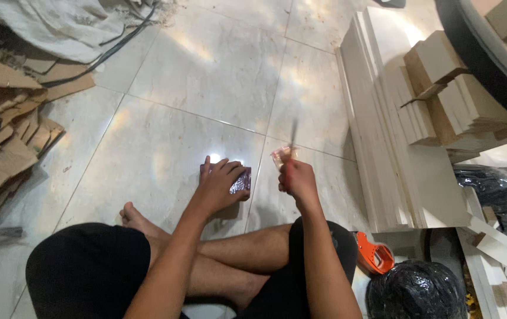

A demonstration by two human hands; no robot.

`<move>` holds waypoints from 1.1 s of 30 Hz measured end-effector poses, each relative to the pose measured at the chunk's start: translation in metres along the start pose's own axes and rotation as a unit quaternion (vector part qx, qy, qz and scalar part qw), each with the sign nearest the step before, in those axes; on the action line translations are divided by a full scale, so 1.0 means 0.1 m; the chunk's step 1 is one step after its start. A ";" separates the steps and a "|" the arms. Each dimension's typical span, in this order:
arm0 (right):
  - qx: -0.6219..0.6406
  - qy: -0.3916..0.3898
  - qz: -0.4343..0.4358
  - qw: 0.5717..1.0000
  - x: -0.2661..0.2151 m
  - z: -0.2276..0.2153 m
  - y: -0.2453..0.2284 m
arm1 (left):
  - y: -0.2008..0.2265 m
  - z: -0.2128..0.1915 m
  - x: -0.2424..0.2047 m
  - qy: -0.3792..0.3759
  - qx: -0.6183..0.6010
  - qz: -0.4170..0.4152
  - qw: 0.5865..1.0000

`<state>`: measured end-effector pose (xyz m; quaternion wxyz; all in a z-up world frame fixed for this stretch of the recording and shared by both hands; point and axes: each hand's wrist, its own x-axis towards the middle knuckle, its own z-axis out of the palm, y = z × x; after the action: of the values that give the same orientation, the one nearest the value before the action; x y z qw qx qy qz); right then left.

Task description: The person cuts through a plastic-wrapped box using scissors, removes the wrap, and then opens the box to extract small components from a internal plastic bag.

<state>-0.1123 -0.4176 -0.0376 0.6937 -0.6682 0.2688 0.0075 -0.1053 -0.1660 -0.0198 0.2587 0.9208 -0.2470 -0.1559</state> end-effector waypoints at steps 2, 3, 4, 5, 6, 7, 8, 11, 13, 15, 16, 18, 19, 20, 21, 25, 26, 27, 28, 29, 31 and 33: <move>-0.266 -0.022 -0.014 0.964 0.13 0.04 0.16 | -0.06 0.04 0.00 -0.022 0.024 0.001 0.999; -0.509 -0.041 -0.041 0.859 0.25 0.07 0.18 | -0.09 0.01 0.08 -0.034 0.054 0.008 0.998; -0.508 -0.042 -0.041 0.859 0.43 0.07 0.52 | -0.11 0.03 0.09 -0.034 0.056 0.008 0.998; -0.542 -0.055 -0.033 0.838 0.65 0.08 0.82 | -0.12 0.02 0.12 -0.036 0.063 0.005 0.997; -0.576 -0.067 -0.025 0.815 0.87 0.10 1.12 | -0.14 0.02 0.15 -0.038 0.071 0.002 0.997; -0.574 -0.067 -0.025 0.816 0.85 0.18 1.06 | -0.16 0.03 0.16 -0.039 0.073 0.003 0.997; -0.578 -0.069 -0.028 0.813 0.83 0.26 1.00 | -0.18 0.04 0.18 -0.033 0.070 0.007 0.997; -0.582 -0.091 -0.054 0.806 0.60 0.38 0.85 | -0.24 0.07 0.19 -0.007 0.072 0.010 0.997; -0.583 -0.107 -0.080 0.801 0.45 0.41 0.76 | -0.30 0.08 0.17 0.016 0.077 0.011 0.997; -0.577 -0.081 -0.110 0.805 0.32 0.40 0.72 | -0.35 0.10 0.12 0.005 0.101 0.008 0.995; -0.578 -0.082 -0.110 0.804 0.40 0.37 0.75 | -0.36 0.08 0.12 0.006 0.099 0.007 0.995; -0.521 -0.045 -0.176 0.834 0.48 0.31 0.88 | -0.37 0.05 0.09 0.007 0.113 -0.012 0.993; -0.521 -0.045 -0.177 0.834 0.26 0.34 0.66 | -0.43 0.07 0.07 0.008 0.113 -0.012 0.993; -0.416 -0.072 -0.141 0.895 0.03 0.38 0.44 | -0.49 0.09 0.05 0.003 0.091 -0.026 0.995; -0.305 -0.098 -0.106 0.942 -0.19 0.42 0.20 | -0.56 0.09 0.04 0.001 0.070 -0.040 0.997; -0.369 -0.133 -0.128 0.911 -0.16 0.47 0.35 | -0.56 0.13 0.04 0.002 0.004 -0.047 0.999; -0.376 -0.123 -0.138 0.908 -0.06 0.48 0.46 | -0.59 0.14 0.05 0.000 -0.006 -0.046 0.999; -0.383 -0.112 -0.148 0.905 0.03 0.47 0.58 | -0.61 0.17 0.06 -0.003 -0.017 -0.044 0.999; -0.383 -0.115 -0.145 0.905 0.03 0.47 0.59 | -0.63 0.16 0.05 -0.005 -0.018 -0.047 0.999; -0.392 -0.114 -0.155 0.900 0.03 0.48 0.59 | -0.65 0.15 0.04 -0.005 -0.031 -0.031 0.999; -0.400 -0.113 -0.163 0.895 0.06 0.47 0.62 | -0.67 0.09 0.04 -0.007 -0.043 -0.015 0.999; -0.380 -0.107 -0.175 0.902 0.12 0.44 0.69 | -0.67 0.02 0.04 -0.032 -0.016 -0.051 0.998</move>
<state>-0.1116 -0.3732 -0.1075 0.4014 -0.9127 0.0489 0.0591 -0.0778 -0.1187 -0.0595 0.2571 0.9225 -0.2052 -0.2022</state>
